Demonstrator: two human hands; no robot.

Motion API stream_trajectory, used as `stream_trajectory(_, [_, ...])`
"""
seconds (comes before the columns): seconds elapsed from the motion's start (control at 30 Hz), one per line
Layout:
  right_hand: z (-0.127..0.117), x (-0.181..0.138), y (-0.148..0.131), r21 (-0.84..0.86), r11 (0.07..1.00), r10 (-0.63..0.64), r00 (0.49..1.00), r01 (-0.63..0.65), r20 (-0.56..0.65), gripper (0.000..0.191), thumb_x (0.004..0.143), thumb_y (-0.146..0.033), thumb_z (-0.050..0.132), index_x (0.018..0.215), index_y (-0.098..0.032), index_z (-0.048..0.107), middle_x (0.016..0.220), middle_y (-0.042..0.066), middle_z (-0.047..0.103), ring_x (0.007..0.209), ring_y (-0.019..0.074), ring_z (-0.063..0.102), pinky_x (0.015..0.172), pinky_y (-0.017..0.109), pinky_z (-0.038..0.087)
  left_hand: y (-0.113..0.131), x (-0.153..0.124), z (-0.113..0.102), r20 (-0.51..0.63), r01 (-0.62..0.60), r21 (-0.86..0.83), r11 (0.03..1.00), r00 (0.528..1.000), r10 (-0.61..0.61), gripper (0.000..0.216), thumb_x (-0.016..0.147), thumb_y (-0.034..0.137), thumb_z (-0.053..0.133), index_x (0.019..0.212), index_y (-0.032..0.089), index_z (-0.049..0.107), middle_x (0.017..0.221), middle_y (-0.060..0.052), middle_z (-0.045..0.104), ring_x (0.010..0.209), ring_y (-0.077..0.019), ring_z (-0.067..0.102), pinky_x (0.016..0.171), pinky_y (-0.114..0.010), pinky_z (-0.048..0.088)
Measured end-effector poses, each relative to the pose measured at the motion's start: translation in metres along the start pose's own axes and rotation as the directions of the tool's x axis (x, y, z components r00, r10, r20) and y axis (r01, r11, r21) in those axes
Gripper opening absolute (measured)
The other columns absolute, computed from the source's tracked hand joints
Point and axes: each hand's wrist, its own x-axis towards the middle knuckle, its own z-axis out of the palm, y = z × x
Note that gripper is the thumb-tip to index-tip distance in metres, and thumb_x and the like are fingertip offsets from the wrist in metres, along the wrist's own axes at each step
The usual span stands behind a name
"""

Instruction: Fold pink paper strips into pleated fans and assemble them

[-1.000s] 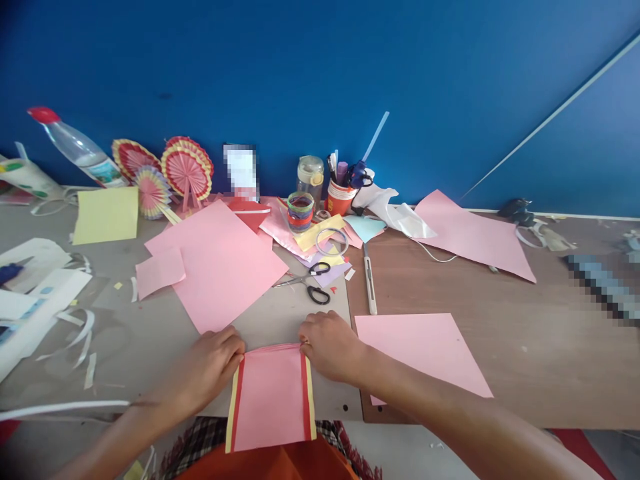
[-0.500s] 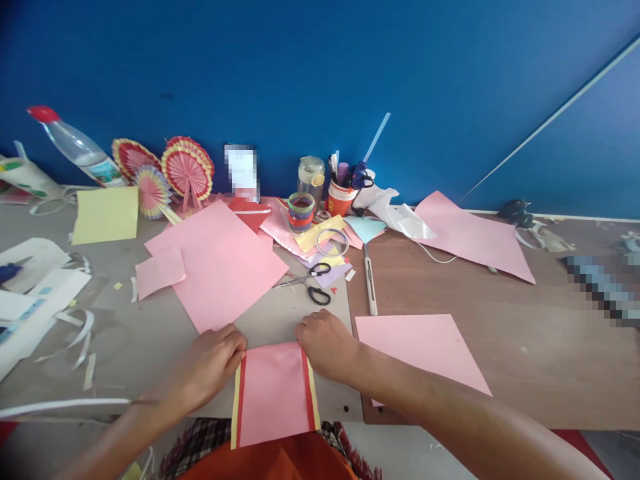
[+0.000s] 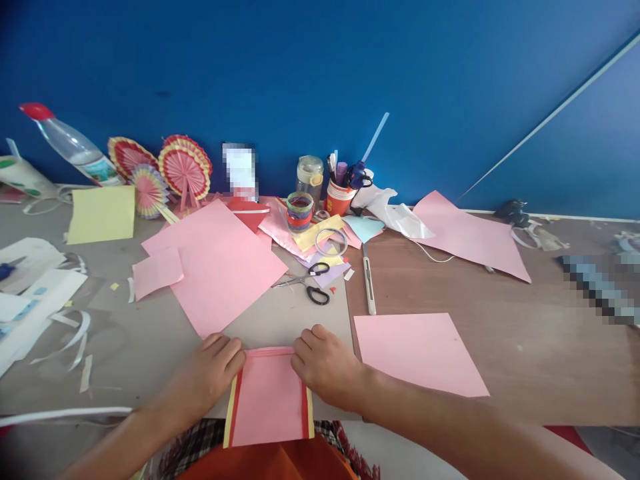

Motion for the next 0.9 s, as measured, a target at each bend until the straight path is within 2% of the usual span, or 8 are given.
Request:
stream_trajectory(0.2, [-0.001,-0.014,-0.015,-0.097,0.995,0.019,0.997,-0.012,0.075,0.016,0.073,-0.012,0.053,0.087,-0.012,0.060,0.082,0.010,0.055,0.073,0.0213,0.043,0.064,0.035,0.026,0.003,-0.011,0.009,-0.063,-0.091,0.046,0.995,0.994,0.094,0.024,0.082,-0.001,0.043,0.085,0.018,0.056,0.081,-0.005,0.052,0.073,-0.0196,0.046,0.076,-0.038,0.037])
stream_trajectory(0.33, [-0.003,-0.023,-0.020,-0.079,0.996,0.057,0.996,-0.052,0.072,0.028,0.071,-0.014,0.054,0.097,-0.009,0.062,0.101,0.015,0.056,0.082,0.0246,0.045,0.067,0.036,0.029,0.007,-0.020,0.018,-0.094,-0.049,0.026,0.998,0.994,0.051,0.029,0.082,-0.001,0.042,0.095,0.019,0.058,0.093,-0.007,0.057,0.080,-0.0206,0.050,0.084,-0.040,0.036])
stream_trajectory(0.47, [-0.009,-0.019,-0.019,-0.009,0.993,0.115,0.985,-0.115,0.130,0.024,0.067,-0.014,0.057,0.089,-0.011,0.063,0.102,0.015,0.055,0.077,0.0229,0.045,0.062,0.035,0.029,0.012,-0.024,0.019,-0.094,0.024,-0.012,1.000,0.995,-0.025,0.036,0.080,-0.002,0.041,0.103,0.019,0.059,0.109,-0.010,0.058,0.089,-0.0221,0.052,0.087,-0.040,0.037])
stream_trajectory(0.63, [-0.016,-0.010,-0.021,0.003,0.994,0.104,0.965,-0.108,0.240,0.021,0.066,-0.010,0.057,0.085,-0.012,0.063,0.086,0.011,0.054,0.074,0.0216,0.044,0.060,0.034,0.028,0.019,-0.020,0.007,0.011,0.070,-0.054,0.996,0.998,-0.069,0.033,0.078,-0.001,0.042,0.099,0.017,0.061,0.102,-0.011,0.060,0.080,-0.0230,0.055,0.074,-0.038,0.040])
stream_trajectory(0.73, [-0.014,-0.009,-0.017,0.062,0.984,0.148,0.963,-0.166,0.225,0.022,0.065,-0.006,0.056,0.086,-0.012,0.062,0.087,0.010,0.055,0.074,0.0201,0.045,0.061,0.033,0.030,0.017,-0.014,-0.004,0.070,0.119,-0.082,0.989,0.991,-0.113,0.031,0.078,0.001,0.043,0.097,0.016,0.063,0.097,-0.010,0.061,0.078,-0.0230,0.056,0.071,-0.038,0.040])
stream_trajectory(0.83, [-0.014,-0.007,-0.007,0.183,0.942,0.245,0.950,-0.280,0.194,0.016,0.076,-0.006,0.049,0.079,-0.014,0.062,0.087,0.009,0.057,0.073,0.0173,0.047,0.064,0.031,0.033,0.012,-0.008,-0.013,0.100,0.213,-0.212,0.954,0.975,-0.196,0.027,0.083,0.006,0.040,0.084,0.017,0.064,0.088,-0.006,0.061,0.077,-0.0199,0.056,0.073,-0.036,0.040])
stream_trajectory(0.9, [-0.015,-0.005,0.000,0.284,0.904,0.271,0.943,-0.318,0.194,0.024,0.086,-0.011,0.043,0.073,-0.015,0.063,0.085,0.008,0.058,0.075,0.0162,0.050,0.069,0.029,0.036,0.008,-0.005,-0.014,0.078,0.256,-0.308,0.916,0.967,-0.244,0.027,0.087,0.012,0.040,0.078,0.018,0.064,0.084,-0.005,0.060,0.078,-0.0184,0.056,0.076,-0.035,0.040])
